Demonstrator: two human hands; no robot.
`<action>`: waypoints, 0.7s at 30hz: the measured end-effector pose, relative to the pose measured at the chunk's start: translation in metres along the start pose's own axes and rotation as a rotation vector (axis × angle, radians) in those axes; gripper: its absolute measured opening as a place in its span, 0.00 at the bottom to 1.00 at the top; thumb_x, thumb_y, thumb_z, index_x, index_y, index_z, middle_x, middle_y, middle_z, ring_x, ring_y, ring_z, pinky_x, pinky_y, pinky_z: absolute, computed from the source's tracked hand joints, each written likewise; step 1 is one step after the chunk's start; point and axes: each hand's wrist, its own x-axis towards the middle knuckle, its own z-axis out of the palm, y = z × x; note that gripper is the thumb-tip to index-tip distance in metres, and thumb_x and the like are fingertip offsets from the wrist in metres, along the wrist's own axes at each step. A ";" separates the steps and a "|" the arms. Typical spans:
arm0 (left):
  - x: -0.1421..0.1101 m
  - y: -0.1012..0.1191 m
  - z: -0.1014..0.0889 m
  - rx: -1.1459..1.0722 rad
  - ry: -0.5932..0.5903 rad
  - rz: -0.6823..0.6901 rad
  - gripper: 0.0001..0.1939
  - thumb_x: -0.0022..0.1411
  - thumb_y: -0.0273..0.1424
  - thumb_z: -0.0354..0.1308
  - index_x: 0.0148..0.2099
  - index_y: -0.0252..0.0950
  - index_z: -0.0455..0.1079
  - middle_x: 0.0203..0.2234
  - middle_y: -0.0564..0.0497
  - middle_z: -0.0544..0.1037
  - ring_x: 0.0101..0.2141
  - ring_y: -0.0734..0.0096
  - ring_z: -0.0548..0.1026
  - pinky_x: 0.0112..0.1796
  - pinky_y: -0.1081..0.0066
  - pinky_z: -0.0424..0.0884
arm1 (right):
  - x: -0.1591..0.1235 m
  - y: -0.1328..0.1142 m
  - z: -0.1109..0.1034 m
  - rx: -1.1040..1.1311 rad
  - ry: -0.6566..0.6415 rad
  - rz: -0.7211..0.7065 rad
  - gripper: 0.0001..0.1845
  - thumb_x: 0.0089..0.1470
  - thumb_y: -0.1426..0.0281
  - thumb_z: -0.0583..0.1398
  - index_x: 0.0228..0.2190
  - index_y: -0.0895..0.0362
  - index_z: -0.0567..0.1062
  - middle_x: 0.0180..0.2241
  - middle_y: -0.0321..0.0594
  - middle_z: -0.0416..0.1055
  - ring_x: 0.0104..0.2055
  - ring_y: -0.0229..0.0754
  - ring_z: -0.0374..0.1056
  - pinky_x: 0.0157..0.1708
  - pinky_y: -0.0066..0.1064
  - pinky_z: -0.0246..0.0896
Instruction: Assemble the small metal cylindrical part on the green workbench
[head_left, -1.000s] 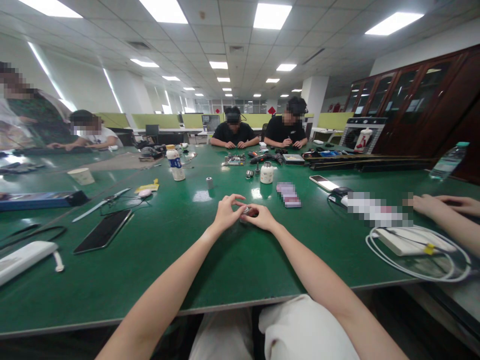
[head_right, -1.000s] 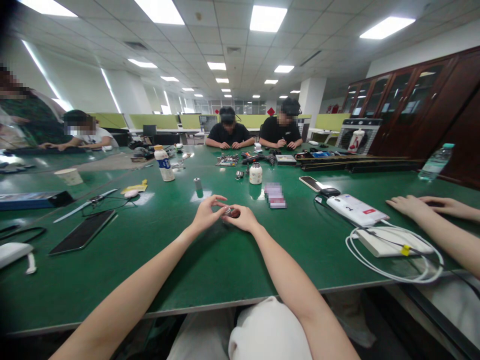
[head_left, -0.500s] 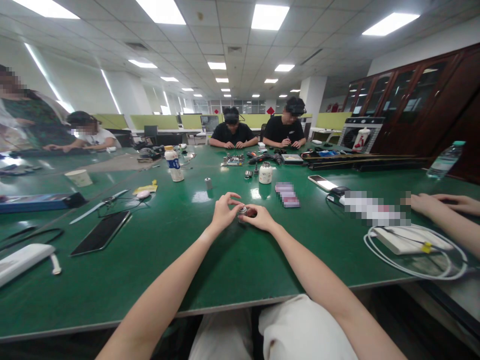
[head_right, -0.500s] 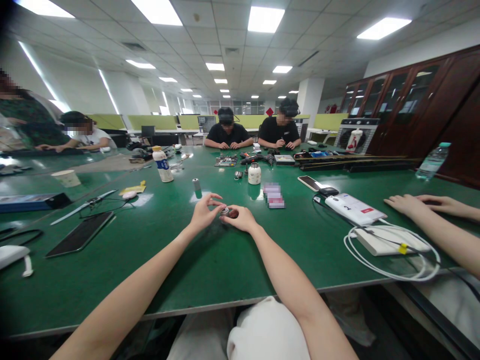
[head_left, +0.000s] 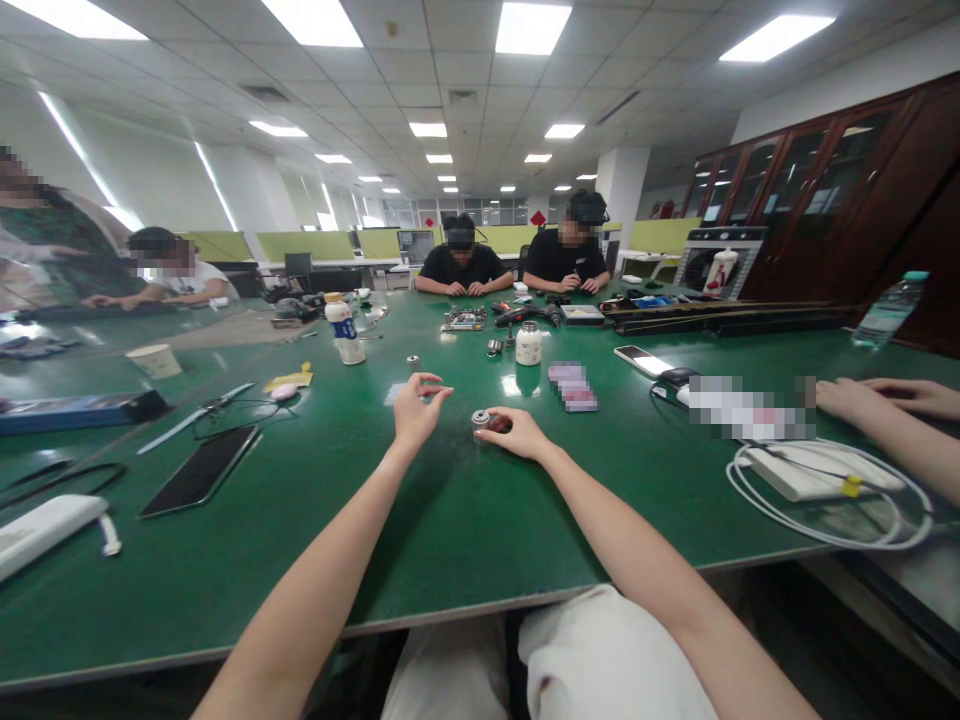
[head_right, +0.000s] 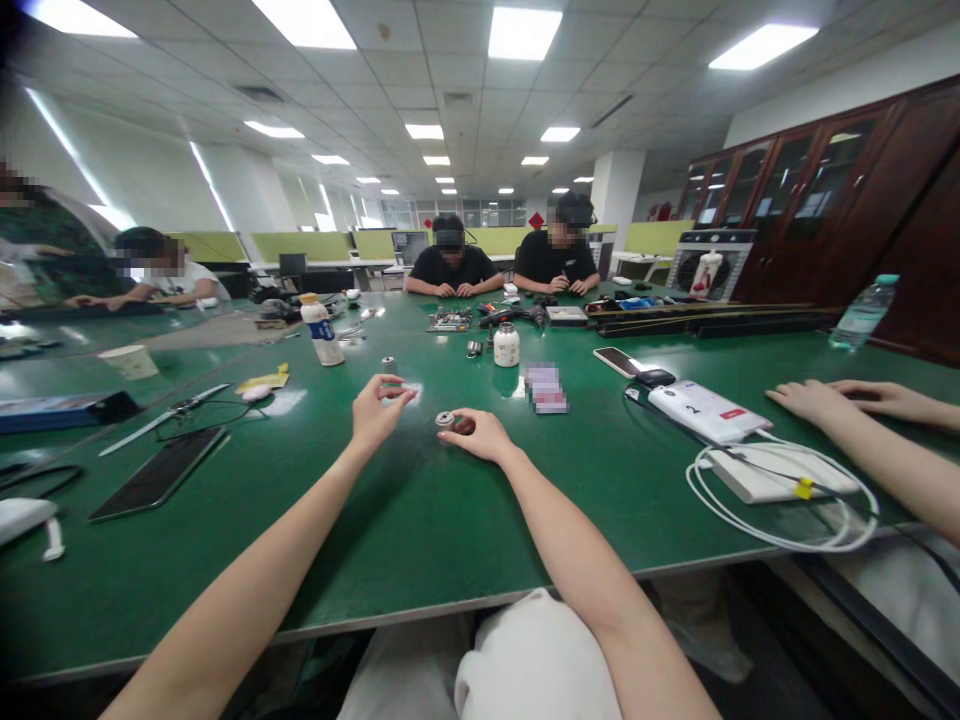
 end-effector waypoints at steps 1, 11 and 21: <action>0.003 -0.006 -0.004 0.038 0.012 -0.022 0.12 0.55 0.35 0.63 0.41 0.39 0.69 0.31 0.51 0.83 0.34 0.64 0.80 0.38 0.68 0.70 | 0.000 0.000 0.000 0.002 0.001 -0.002 0.25 0.44 0.58 0.69 0.44 0.54 0.78 0.33 0.38 0.78 0.34 0.40 0.74 0.40 0.32 0.69; -0.005 -0.052 -0.014 0.362 -0.206 -0.160 0.12 0.56 0.36 0.63 0.43 0.41 0.72 0.35 0.50 0.83 0.45 0.57 0.78 0.46 0.60 0.67 | -0.002 -0.004 -0.002 -0.038 0.017 -0.032 0.24 0.45 0.58 0.69 0.44 0.53 0.78 0.38 0.38 0.78 0.33 0.38 0.72 0.37 0.31 0.68; -0.012 -0.013 0.011 0.000 -0.106 -0.001 0.11 0.54 0.36 0.65 0.39 0.40 0.71 0.30 0.50 0.83 0.39 0.59 0.80 0.47 0.60 0.68 | -0.002 -0.006 0.000 -0.101 0.011 -0.021 0.22 0.46 0.56 0.67 0.43 0.51 0.78 0.38 0.38 0.78 0.34 0.41 0.73 0.36 0.31 0.68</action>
